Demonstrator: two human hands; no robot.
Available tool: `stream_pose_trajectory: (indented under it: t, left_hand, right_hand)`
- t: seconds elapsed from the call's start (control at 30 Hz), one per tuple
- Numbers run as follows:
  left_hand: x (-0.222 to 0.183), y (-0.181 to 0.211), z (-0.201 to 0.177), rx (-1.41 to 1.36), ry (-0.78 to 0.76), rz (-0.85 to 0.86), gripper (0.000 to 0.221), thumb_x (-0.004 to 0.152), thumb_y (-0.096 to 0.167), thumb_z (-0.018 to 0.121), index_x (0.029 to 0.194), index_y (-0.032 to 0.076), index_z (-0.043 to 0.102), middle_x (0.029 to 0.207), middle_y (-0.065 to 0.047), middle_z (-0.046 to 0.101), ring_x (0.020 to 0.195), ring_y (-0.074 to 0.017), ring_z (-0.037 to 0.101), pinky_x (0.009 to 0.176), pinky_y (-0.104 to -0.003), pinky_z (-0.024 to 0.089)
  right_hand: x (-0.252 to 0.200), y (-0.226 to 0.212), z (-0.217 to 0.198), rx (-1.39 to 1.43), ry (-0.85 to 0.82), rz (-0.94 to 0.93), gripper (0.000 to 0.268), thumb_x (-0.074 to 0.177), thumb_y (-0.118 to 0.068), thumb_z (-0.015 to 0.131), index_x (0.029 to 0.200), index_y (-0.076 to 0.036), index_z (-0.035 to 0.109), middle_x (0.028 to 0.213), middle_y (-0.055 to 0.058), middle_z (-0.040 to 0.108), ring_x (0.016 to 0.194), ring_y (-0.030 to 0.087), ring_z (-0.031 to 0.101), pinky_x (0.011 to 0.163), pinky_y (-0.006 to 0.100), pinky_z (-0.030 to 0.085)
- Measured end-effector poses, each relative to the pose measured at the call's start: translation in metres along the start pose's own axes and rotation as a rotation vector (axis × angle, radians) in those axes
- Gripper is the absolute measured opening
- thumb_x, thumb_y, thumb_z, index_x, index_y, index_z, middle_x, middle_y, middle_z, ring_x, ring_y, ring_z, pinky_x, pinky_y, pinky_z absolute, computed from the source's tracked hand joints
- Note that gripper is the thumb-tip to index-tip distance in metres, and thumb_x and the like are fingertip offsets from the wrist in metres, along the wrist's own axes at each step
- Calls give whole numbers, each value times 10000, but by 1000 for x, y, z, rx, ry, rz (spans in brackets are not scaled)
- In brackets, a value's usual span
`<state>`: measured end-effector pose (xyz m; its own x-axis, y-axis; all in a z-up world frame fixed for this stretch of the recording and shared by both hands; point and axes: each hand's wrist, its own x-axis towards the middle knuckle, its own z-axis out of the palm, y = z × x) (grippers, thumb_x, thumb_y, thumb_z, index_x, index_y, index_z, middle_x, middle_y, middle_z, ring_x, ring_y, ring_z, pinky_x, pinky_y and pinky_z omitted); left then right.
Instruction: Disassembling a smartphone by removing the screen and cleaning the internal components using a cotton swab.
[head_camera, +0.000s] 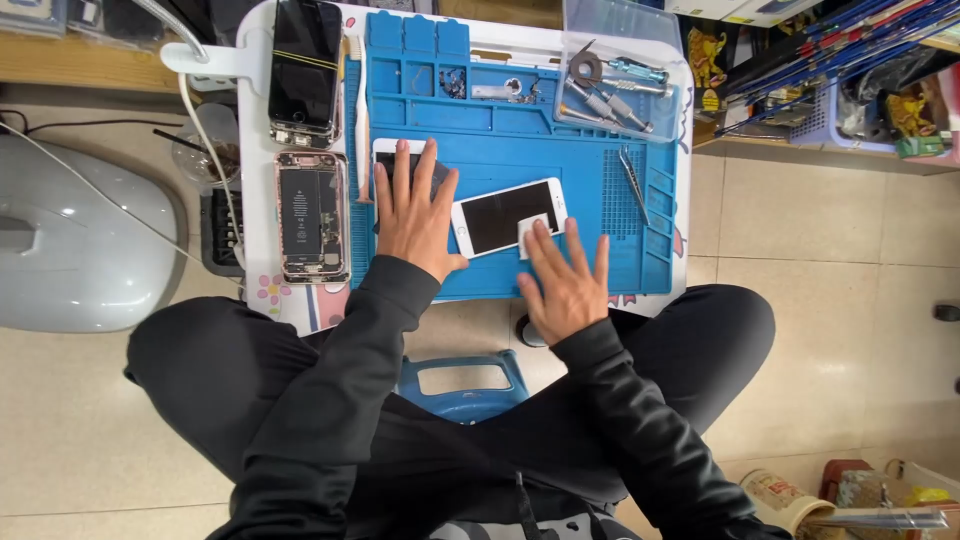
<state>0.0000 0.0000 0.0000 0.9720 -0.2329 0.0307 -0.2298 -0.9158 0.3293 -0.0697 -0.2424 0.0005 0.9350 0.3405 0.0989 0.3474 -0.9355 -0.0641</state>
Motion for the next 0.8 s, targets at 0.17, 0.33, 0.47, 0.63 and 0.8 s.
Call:
stream_pose_trajectory:
  t: [0.17,0.33,0.47,0.63,0.8]
  left_hand:
    - [0,2,-2,36,-16,131,1141,494,476,1012,1485,91,599,1662,-182,362,1611,-460,108,1263,-721,10]
    - [6,9,9,46,6,214,1016,663,592,936,1484,97,601,1449,-136,629,1554,-419,340,1261,-729,14]
    - [12,11,17,41,26,230,950,659,519,956,1462,140,618,1282,-94,713,1381,-332,538,1275,-702,78]
    - [16,11,42,-25,-10,148,989,604,491,954,1454,145,584,1222,-77,645,1235,-289,583,1258,-593,256]
    - [12,22,22,-31,16,158,913,563,396,967,1370,105,652,1141,-103,533,1097,-299,537,1097,-544,375]
  right_hand:
    - [1,30,-3,-73,58,76,576,1135,-532,379,1543,-205,622,1549,23,620,1591,306,315,1293,591,19]
    - [1,53,17,-54,191,103,434,1095,-465,567,1426,-235,727,1439,-6,703,1547,267,424,1315,533,105]
    - [8,58,19,-28,314,129,248,991,-303,746,1228,-281,817,1217,-63,791,1303,192,645,1180,417,387]
    - [19,67,16,274,419,328,227,923,-181,825,1111,-308,846,975,-156,790,955,86,708,919,253,546]
    - [27,48,-4,591,513,259,218,874,-50,856,1045,-185,848,906,-7,755,837,218,701,745,317,604]
